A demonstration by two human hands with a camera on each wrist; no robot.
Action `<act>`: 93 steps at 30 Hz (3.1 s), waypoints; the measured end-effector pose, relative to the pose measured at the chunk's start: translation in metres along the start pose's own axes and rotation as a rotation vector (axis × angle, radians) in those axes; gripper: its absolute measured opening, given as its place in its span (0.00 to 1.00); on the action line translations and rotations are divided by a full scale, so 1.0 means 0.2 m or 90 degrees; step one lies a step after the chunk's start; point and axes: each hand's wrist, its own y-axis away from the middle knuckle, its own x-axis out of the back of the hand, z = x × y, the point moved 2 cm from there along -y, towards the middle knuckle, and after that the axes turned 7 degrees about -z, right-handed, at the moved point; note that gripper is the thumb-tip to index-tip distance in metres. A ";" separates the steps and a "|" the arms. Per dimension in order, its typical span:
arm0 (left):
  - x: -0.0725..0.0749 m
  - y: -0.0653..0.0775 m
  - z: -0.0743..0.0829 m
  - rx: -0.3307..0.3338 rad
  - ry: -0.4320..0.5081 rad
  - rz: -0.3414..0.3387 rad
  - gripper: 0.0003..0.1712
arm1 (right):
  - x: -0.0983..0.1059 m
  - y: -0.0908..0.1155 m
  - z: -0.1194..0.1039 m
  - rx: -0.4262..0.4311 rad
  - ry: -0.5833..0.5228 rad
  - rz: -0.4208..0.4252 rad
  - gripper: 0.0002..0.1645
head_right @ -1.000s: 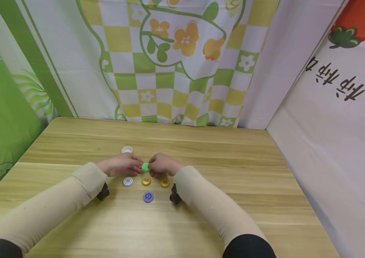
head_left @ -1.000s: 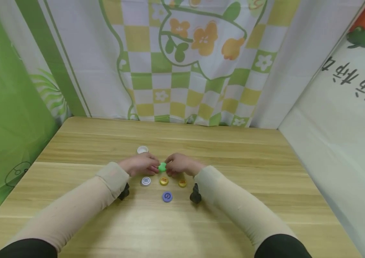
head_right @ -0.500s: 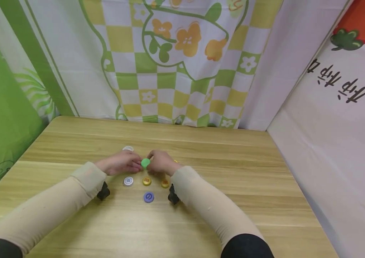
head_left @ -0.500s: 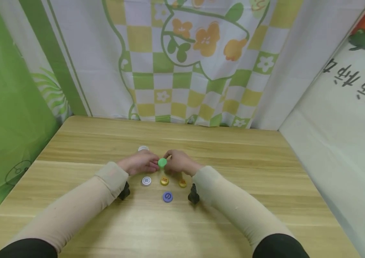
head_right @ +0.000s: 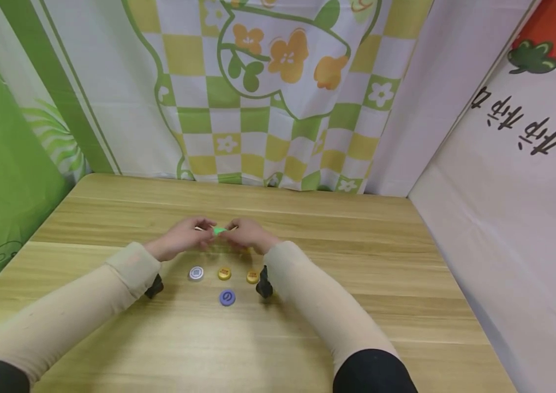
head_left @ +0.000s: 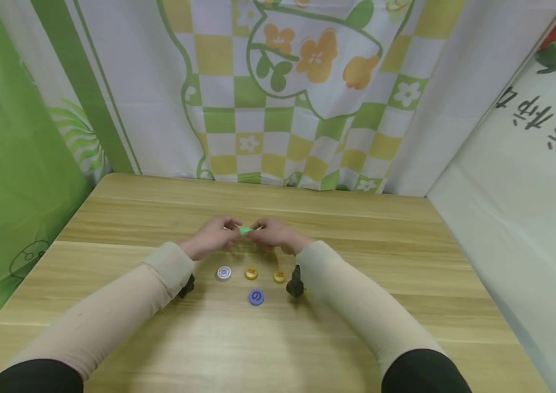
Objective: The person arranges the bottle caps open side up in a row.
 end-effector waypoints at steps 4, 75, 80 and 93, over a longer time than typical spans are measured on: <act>0.00 0.00 0.02 -0.011 -0.013 0.038 0.27 | 0.02 -0.02 -0.01 -0.006 -0.045 -0.017 0.22; 0.02 -0.09 0.01 0.103 0.172 0.066 0.31 | -0.03 -0.20 0.00 -0.030 -0.097 0.051 0.18; 0.02 -0.08 0.01 0.104 0.181 0.060 0.31 | -0.04 -0.21 0.00 -0.032 -0.106 0.051 0.18; 0.08 -0.06 0.00 0.098 0.173 0.076 0.31 | -0.07 -0.23 0.00 -0.029 -0.130 0.057 0.18</act>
